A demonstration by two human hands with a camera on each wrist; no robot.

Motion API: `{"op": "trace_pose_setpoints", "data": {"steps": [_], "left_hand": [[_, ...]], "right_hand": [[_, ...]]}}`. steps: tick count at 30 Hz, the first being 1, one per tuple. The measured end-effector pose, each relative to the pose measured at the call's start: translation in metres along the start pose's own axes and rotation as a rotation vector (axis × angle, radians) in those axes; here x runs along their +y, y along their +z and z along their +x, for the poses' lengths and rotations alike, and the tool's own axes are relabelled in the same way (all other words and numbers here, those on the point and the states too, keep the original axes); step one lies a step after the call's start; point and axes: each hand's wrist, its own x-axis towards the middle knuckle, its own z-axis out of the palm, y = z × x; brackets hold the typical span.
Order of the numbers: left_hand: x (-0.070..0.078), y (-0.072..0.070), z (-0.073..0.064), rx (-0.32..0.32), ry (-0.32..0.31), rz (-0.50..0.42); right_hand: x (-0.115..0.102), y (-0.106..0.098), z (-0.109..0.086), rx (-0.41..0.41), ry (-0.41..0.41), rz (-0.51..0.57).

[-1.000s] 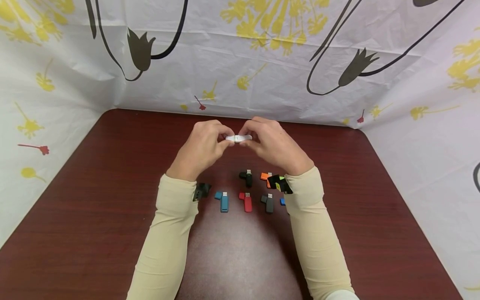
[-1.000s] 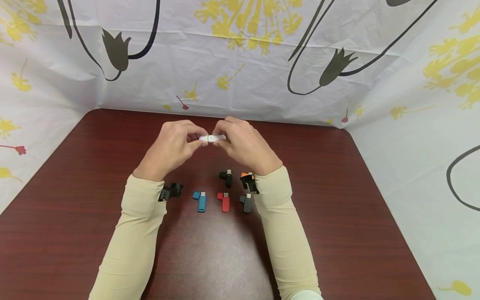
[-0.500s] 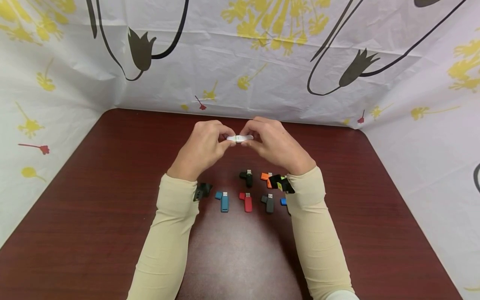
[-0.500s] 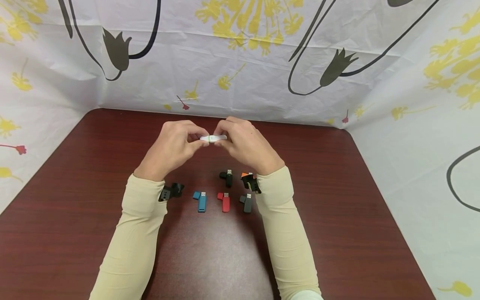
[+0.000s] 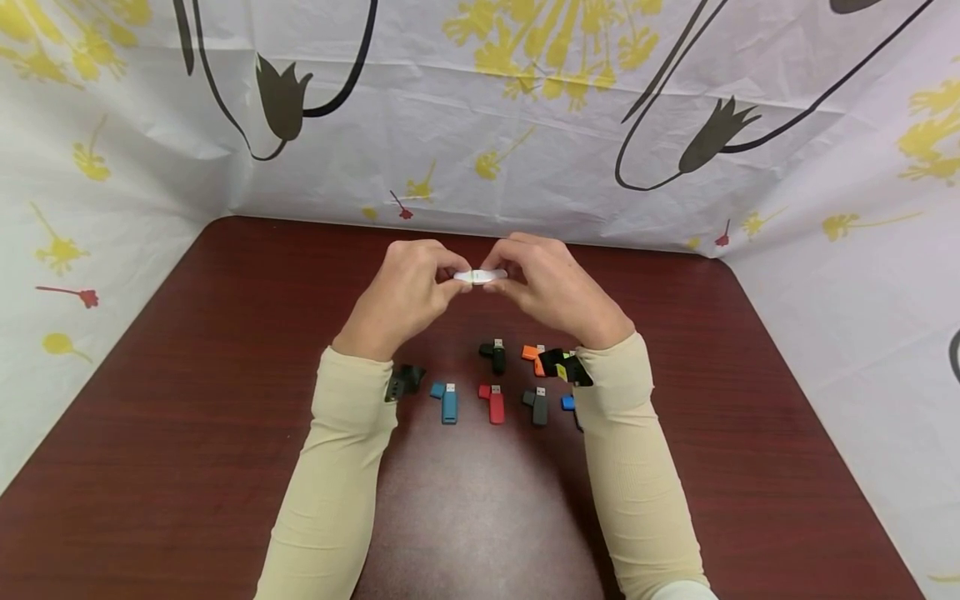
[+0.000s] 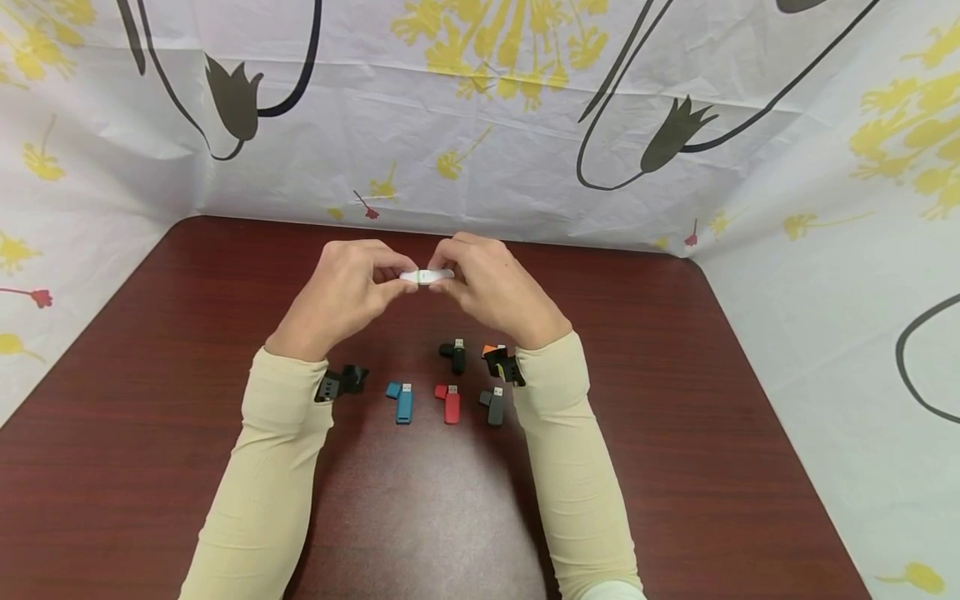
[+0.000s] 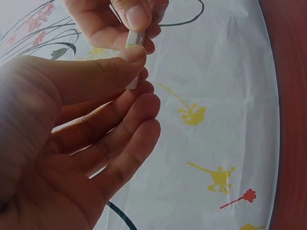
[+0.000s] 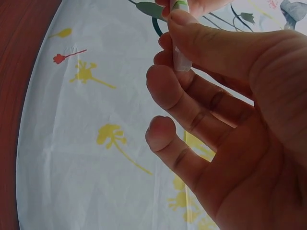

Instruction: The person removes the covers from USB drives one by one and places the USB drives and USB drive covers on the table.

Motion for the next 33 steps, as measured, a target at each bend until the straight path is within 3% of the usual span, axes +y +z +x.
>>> {"op": "trace_pose_setpoints", "data": {"steps": [4, 9, 14, 19, 24, 33], "left_hand": [[-0.010, -0.011, -0.006, 0.034, -0.046, 0.028], [-0.035, -0.037, -0.026, 0.160, -0.193, 0.051], [-0.043, -0.041, -0.030, 0.190, -0.190, 0.035], [-0.037, -0.032, -0.023, 0.195, -0.148, 0.018], [-0.028, -0.026, -0.020, 0.168, -0.156, -0.001], [-0.018, -0.019, -0.014, 0.121, -0.147, -0.009]], "right_hand": [[0.011, -0.008, -0.005, 0.027, 0.027, -0.038], [0.040, -0.033, -0.029, 0.111, 0.194, -0.102], [0.048, -0.042, -0.038, 0.099, 0.256, -0.073], [0.040, -0.033, -0.028, 0.066, 0.269, -0.033], [0.029, -0.015, -0.018, 0.007, 0.265, 0.006], [0.009, 0.026, 0.002, -0.133, 0.192, -0.054]]}}
